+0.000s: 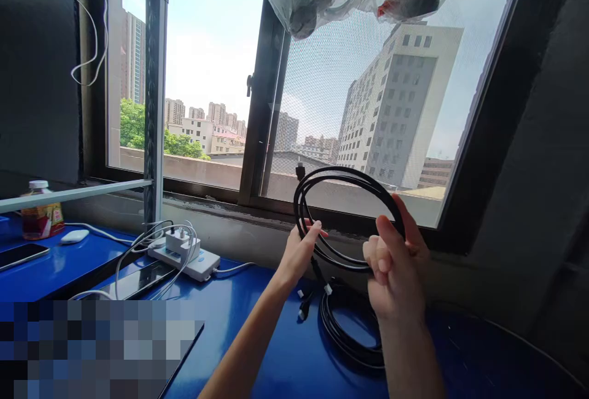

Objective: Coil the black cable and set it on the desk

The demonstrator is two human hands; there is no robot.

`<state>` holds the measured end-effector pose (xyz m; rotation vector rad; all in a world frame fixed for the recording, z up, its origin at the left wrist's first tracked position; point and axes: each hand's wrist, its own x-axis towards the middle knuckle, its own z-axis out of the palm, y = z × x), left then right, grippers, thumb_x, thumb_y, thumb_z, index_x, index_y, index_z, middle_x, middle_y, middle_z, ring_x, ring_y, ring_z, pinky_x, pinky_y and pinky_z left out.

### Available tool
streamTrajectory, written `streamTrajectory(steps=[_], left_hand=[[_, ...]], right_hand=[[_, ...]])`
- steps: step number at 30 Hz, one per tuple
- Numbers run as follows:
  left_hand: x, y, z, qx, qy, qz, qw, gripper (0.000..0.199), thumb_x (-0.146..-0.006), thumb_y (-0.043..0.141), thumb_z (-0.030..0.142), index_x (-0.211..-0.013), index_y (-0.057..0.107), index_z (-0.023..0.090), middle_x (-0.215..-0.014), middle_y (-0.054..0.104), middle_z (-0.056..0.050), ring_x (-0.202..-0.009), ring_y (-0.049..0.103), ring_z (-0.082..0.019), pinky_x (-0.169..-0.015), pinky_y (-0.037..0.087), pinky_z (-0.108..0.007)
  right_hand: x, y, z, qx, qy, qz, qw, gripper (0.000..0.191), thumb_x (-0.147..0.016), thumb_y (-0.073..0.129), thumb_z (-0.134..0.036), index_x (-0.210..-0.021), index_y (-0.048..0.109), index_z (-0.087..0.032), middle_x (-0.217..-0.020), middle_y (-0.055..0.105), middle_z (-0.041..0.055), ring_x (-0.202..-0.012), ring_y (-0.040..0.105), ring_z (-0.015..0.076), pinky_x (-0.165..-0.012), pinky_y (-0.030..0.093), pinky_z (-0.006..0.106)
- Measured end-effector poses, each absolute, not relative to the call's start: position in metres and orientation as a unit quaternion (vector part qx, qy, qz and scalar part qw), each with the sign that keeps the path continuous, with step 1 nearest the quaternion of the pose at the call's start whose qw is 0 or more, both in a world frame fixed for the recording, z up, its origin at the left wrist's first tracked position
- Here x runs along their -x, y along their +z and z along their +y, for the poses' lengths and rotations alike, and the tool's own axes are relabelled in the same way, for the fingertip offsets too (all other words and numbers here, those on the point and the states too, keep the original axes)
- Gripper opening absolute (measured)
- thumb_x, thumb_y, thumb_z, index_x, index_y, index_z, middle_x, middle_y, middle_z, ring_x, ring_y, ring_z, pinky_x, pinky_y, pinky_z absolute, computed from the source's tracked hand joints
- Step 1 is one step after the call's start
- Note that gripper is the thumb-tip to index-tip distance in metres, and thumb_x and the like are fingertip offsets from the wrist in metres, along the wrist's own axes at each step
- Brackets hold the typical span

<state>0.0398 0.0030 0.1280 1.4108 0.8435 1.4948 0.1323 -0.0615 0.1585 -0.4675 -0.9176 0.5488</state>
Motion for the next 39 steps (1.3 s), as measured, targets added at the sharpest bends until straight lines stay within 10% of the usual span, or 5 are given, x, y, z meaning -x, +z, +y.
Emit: streamTrajectory(steps=[5,10,21,32,39], left_hand=[[-0.031,0.135,0.000,-0.478,0.649,0.208,0.555,0.033,-0.074,0.057,0.051,-0.071,0.048,0.019,-0.057,0.059,0.002,-0.058,0.062,-0.014,-0.063,0.047,-0.025],[-0.021,0.141,-0.002,-0.483,0.653,0.183,0.554,0.046,-0.062,0.065,0.058,-0.076,0.048,0.018,-0.038,0.034,0.012,-0.029,0.034,-0.005,-0.033,0.021,-0.017],[0.016,0.151,-0.002,-0.560,0.546,0.299,0.547,0.033,-0.063,0.064,0.046,-0.065,0.051,0.016,-0.036,0.032,0.011,-0.028,0.024,-0.002,-0.030,0.011,-0.018],[0.018,0.163,-0.014,-0.536,0.477,0.188,0.670,0.065,-0.073,0.035,0.078,-0.059,0.053,0.017,-0.038,0.034,0.003,-0.029,0.028,-0.004,-0.032,0.007,-0.021],[0.012,0.165,-0.016,-0.507,0.474,0.159,0.702,0.048,-0.084,0.042,0.055,-0.053,0.039,0.018,-0.036,0.024,0.008,-0.027,0.018,-0.002,-0.028,0.007,-0.017]], right_hand=[[-0.130,0.151,-0.041,0.230,0.342,-0.387,0.825,0.034,-0.054,0.081,-0.033,-0.081,0.065,-0.020,-0.032,0.034,-0.0137,-0.028,0.022,0.0006,-0.031,0.016,0.014],[-0.126,0.144,-0.031,0.274,0.373,-0.384,0.799,0.038,-0.056,0.076,-0.039,-0.085,0.064,-0.018,-0.043,0.040,-0.0116,-0.031,0.029,0.0012,-0.032,0.022,0.014],[-0.128,0.134,-0.027,0.366,-0.055,-0.578,0.728,0.056,-0.069,0.070,-0.040,-0.120,0.054,-0.024,-0.111,0.061,0.0072,-0.064,0.057,0.0105,-0.049,0.050,0.022],[-0.134,0.147,-0.047,0.366,0.023,-0.586,0.722,0.053,-0.088,0.037,-0.058,-0.104,0.065,-0.016,-0.045,0.044,-0.0055,-0.033,0.036,0.0060,-0.034,0.031,0.018],[-0.141,0.144,-0.036,0.336,0.050,-0.585,0.736,0.039,-0.090,0.043,-0.047,-0.114,0.060,-0.021,-0.074,0.064,0.0011,-0.040,0.041,0.0043,-0.035,0.031,0.017]])
